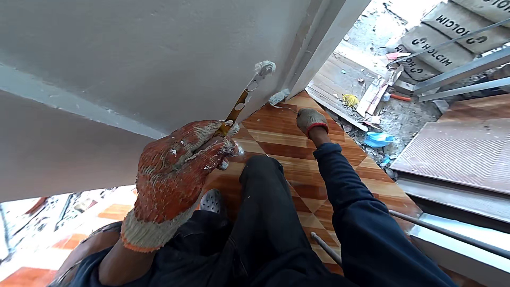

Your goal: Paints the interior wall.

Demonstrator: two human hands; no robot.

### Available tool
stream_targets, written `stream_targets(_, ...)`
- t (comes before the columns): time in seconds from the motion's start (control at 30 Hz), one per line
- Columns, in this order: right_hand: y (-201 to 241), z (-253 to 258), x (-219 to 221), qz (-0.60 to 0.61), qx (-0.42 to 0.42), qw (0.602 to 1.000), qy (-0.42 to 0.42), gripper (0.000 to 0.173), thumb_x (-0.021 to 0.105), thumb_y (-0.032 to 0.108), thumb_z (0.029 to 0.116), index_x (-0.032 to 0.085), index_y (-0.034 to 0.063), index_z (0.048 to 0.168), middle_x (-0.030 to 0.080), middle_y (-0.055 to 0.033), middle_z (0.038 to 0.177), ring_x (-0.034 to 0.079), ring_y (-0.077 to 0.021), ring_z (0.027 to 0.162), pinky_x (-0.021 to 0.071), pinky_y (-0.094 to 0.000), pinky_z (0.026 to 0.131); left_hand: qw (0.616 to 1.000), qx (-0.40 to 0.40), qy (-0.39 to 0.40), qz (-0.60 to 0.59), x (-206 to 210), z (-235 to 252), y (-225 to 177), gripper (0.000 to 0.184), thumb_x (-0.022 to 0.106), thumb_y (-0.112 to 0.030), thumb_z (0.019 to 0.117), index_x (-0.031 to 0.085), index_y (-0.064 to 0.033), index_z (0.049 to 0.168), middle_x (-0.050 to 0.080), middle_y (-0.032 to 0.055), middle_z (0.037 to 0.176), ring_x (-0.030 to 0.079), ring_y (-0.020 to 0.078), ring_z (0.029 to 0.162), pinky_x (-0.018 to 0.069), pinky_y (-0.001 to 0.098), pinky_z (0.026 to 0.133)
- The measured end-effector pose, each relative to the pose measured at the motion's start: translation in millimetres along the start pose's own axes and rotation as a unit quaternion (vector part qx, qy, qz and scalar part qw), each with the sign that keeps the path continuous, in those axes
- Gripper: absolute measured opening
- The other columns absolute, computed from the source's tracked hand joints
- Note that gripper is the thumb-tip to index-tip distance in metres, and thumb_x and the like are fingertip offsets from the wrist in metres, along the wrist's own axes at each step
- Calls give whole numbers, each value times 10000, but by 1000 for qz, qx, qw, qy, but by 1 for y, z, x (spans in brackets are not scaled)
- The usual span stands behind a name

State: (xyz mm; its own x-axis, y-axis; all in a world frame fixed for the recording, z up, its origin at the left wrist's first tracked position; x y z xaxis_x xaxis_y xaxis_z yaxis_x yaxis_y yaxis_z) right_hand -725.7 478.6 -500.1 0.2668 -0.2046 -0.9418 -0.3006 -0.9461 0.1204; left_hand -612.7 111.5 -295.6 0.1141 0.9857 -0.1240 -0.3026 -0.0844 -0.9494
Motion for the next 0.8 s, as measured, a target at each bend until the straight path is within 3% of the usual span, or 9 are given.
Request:
stream_targets(0.13, 2, 45, 4, -64, 6, 994, 85, 212, 650, 261, 905, 735, 86, 989, 729, -207, 1011, 703, -429, 980, 530, -705, 753, 1000, -2, -3, 6, 3, -1, -1, 197, 709, -159, 930, 740, -115, 1119, 755, -13, 903, 714, 114, 736, 623, 252, 660)
stream_targets(0.37, 17, 61, -2, -70, 4, 991, 114, 254, 677, 253, 906, 719, 8, 957, 716, -245, 1037, 698, -438, 1006, 526, -709, 787, 1000, -12, -4, -2, 10, -1, -4, 196, 708, -135, 918, 739, -102, 1108, 757, -5, 898, 714, 119, 731, 619, 250, 656)
stream_targets(0.57, 25, 23, -41, -63, -2, 997, 51, 244, 630, 260, 933, 730, 64, 1040, 720, -232, 1051, 694, -453, 1006, 524, -728, 769, 1000, 9, 4, -11, 9, -5, -10, 196, 699, -127, 931, 739, -94, 1120, 758, 1, 901, 712, 117, 726, 620, 243, 654)
stream_targets(0.8, 1, -13, -118, -81, -41, 993, -74, 241, 549, 334, 996, 716, 161, 1014, 732, -176, 964, 711, -429, 929, 522, -701, 692, 1000, 11, 2, -6, 7, -3, -7, 203, 696, -131, 934, 735, -92, 1129, 755, -5, 892, 710, 114, 718, 619, 244, 645)
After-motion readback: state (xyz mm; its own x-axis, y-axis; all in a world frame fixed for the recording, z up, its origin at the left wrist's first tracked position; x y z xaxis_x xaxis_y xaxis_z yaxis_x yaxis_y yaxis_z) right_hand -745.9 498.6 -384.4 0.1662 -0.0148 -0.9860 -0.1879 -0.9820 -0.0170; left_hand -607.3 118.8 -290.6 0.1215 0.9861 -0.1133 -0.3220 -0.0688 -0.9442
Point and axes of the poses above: each hand's wrist, its own z-axis towards the middle knuckle, its own x-axis out of the palm, y = z × x, the point moved 1 cm from there along z, towards the middle knuckle
